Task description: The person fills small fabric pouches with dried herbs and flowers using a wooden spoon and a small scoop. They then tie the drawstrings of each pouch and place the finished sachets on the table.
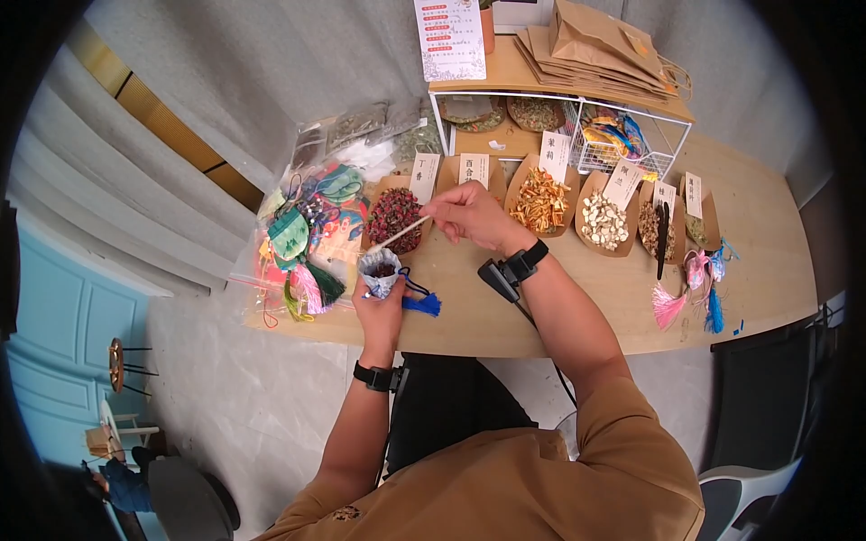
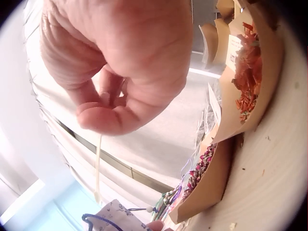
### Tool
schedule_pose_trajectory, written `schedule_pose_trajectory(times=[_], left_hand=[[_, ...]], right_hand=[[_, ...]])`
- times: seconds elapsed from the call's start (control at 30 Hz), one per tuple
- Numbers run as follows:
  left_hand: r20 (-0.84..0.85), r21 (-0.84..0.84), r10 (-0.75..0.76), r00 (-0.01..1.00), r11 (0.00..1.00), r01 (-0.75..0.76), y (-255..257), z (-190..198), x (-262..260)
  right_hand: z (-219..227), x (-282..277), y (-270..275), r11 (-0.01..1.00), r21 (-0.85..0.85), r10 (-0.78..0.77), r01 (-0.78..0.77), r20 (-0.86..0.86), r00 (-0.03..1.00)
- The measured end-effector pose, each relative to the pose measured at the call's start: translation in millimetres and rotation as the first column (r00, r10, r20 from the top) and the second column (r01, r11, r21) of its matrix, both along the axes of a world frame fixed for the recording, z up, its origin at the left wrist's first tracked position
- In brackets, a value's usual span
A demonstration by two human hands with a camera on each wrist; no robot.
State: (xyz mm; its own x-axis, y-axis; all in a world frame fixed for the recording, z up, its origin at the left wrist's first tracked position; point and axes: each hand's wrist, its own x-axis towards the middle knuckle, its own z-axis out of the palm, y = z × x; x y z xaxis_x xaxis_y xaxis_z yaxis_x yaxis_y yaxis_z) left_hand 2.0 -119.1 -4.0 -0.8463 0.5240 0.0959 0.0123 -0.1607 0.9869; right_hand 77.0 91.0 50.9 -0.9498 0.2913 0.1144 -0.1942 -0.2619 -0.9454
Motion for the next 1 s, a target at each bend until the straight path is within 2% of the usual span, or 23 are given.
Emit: schedule_pose_trajectory(times=[0.07,0.17,0.27,0.37,0.47,0.57,0.77,1.0], left_hand=[[0.006,0.010,0.007,1.000,1.000,-0.007,0,0,1],[0.003,0.027,0.011,1.000,1.000,-0.011,0,-1,1],[-0.003,0.033,0.013,1.000,0.999,-0.013,0,-3,1],[-0.009,0.034,0.012,1.000,0.999,-0.011,0,-2,1],[-0.019,0.019,0.001,1.000,1.000,0.000,-1,-2,1],[-0.024,0.011,-0.003,1.000,1.000,0.004,-1,-1,1],[-0.022,-0.005,-0.001,1.000,1.000,0.001,-1,-1,0],[-0.023,-0.009,0.001,1.000,1.000,-0.001,-1,-2,0]], right_hand=[[2,-3,0,0.990,-0.091,-0.104,0.107,0.037,0.994],[-10,-12,6,0.925,0.070,-0.380,0.374,0.160,0.911],[-13,-12,4,0.836,0.339,-0.511,0.430,0.196,0.837],[-20,-15,4,0.775,0.476,-0.554,0.416,0.195,0.809],[-20,-14,3,0.827,0.446,-0.475,0.342,0.230,0.849],[-16,-14,-1,0.833,0.458,-0.458,0.310,0.258,0.850],[-25,-18,-3,0.906,0.340,-0.355,0.251,0.289,0.889],[-22,-17,-1,0.943,0.175,-0.324,0.282,0.302,0.897]])
